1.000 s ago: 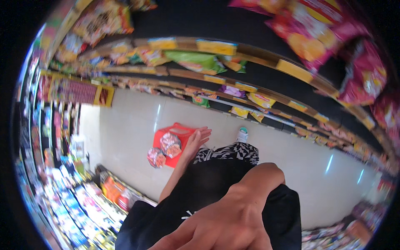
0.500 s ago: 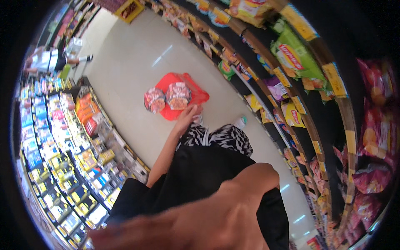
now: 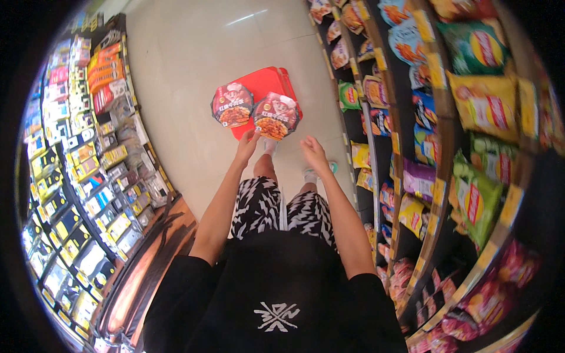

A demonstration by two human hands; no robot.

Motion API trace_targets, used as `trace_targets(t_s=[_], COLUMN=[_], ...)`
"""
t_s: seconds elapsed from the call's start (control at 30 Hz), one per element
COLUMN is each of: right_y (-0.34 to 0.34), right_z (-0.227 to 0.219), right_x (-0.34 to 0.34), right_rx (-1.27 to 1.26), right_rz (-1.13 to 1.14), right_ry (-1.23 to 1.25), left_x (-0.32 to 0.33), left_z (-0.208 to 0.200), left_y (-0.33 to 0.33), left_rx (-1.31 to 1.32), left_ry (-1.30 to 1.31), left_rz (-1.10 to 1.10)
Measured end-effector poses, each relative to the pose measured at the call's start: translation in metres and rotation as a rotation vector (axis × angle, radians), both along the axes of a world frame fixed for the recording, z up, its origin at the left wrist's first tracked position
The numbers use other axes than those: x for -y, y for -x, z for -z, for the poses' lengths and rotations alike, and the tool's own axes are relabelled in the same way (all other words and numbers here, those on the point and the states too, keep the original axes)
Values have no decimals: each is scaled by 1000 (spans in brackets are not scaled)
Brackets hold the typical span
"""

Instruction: The person places several packaged food containers onto a retail shelf, arranging them behind bags of snacks.

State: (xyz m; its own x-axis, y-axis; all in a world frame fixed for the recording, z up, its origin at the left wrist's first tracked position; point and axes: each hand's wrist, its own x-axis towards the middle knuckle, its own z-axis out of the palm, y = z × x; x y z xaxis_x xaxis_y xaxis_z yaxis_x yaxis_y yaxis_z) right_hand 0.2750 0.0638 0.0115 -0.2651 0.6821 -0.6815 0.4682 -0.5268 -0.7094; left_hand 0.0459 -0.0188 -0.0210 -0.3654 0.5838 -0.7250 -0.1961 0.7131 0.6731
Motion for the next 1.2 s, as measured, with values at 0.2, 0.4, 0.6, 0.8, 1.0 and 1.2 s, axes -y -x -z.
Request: trace_targets(t_s=[0.2,0.4,0.6,0.8,1.0,1.2], right_y=[21,74,45,-2,-59,-99], right_z=[83,86,117,56,-4,-83], right_x=[-16,-41,-3,36,77,96], right_rx=[100,10,538,215,88,-237], right_rz=[62,203,38,273,394,768], right_ry=[159,169,-255,-124,-143,-157], left_x=[-30,-22,-1,-14,-19,-49], left_z=[37,99,140,17,-23,-79], left_y=[13,12,9,-7,-52,-114], left_rx=[100,87,-273,3,79,334], left_ry=[57,-97,-172,-182,-439,-463], left_rz=[-37,-90,351,317,318,332])
